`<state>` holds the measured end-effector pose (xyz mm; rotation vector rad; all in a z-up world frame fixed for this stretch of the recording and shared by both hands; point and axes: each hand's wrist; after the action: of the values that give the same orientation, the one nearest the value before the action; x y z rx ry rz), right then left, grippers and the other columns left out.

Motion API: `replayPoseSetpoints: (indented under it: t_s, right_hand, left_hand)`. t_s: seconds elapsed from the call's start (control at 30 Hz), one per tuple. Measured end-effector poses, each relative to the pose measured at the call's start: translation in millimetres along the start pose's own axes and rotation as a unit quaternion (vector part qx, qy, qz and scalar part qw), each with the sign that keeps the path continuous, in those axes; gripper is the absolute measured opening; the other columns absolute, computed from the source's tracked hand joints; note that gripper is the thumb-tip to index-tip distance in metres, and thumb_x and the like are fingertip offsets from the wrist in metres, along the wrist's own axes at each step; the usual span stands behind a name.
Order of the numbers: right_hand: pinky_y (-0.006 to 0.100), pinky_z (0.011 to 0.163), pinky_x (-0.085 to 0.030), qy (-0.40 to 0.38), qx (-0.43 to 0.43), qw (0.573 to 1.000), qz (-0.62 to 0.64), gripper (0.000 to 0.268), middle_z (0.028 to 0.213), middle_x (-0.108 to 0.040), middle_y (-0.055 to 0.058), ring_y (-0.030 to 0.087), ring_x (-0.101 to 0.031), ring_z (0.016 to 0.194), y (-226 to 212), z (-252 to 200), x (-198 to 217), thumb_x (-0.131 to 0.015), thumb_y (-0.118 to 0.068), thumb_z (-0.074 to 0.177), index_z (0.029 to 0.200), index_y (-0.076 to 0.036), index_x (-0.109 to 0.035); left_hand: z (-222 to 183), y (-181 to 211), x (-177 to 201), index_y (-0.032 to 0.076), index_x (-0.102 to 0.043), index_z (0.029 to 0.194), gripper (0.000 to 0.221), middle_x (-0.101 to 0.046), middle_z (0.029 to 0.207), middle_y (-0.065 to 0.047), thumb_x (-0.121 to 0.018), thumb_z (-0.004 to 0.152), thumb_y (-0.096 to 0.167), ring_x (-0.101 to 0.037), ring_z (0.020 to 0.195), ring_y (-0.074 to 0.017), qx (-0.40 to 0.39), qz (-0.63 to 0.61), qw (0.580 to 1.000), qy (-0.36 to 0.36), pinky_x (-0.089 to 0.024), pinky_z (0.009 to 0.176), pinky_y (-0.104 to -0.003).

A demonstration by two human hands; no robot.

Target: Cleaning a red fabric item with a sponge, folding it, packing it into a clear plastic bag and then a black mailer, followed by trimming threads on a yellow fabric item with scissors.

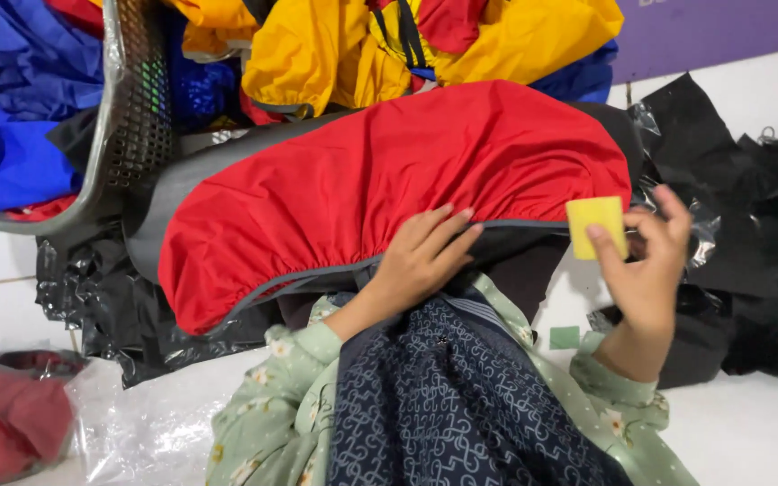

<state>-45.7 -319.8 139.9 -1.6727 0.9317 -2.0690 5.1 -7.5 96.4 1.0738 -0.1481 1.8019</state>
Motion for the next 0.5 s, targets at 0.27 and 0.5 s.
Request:
replayPoseSetpoints:
  t_s: [0.27, 0.5]
  right_hand:
    - [0.025, 0.076, -0.054, -0.020, -0.023, 0.982, 0.187, 0.020, 0.102, -0.064, 0.011, 0.016, -0.063, 0.094, -18, -11, 22, -0.080, -0.003, 0.094, 0.100, 0.003, -0.062]
    - [0.044, 0.081, -0.054, -0.096, 0.162, 0.960, 0.207, 0.040, 0.102, -0.068, 0.026, 0.031, -0.068, 0.092, -84, 1, -32, -0.096, -0.017, 0.070, 0.087, 0.004, -0.067]
  left_hand:
    - [13, 15, -85, 0.016, -0.037, 0.159, 0.099, -0.038, 0.164, -0.015, -0.081, 0.085, 0.065, -0.037, 0.152, -0.0375, 0.027, 0.138, 0.974, -0.176, -0.034, 0.122, -0.058]
    - [-35, 18, -117, 0.015, -0.062, 0.133, 0.047, -0.064, 0.131, -0.011, -0.052, 0.098, 0.045, -0.048, 0.137, -0.0411, -0.070, -0.018, 0.993, -0.093, -0.018, 0.124, -0.074]
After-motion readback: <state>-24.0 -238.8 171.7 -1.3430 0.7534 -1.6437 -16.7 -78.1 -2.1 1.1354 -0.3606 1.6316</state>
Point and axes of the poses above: each hand's wrist, its own z-axis towards the middle knuckle, its own x-axis out of the back of the hand, y = z × x
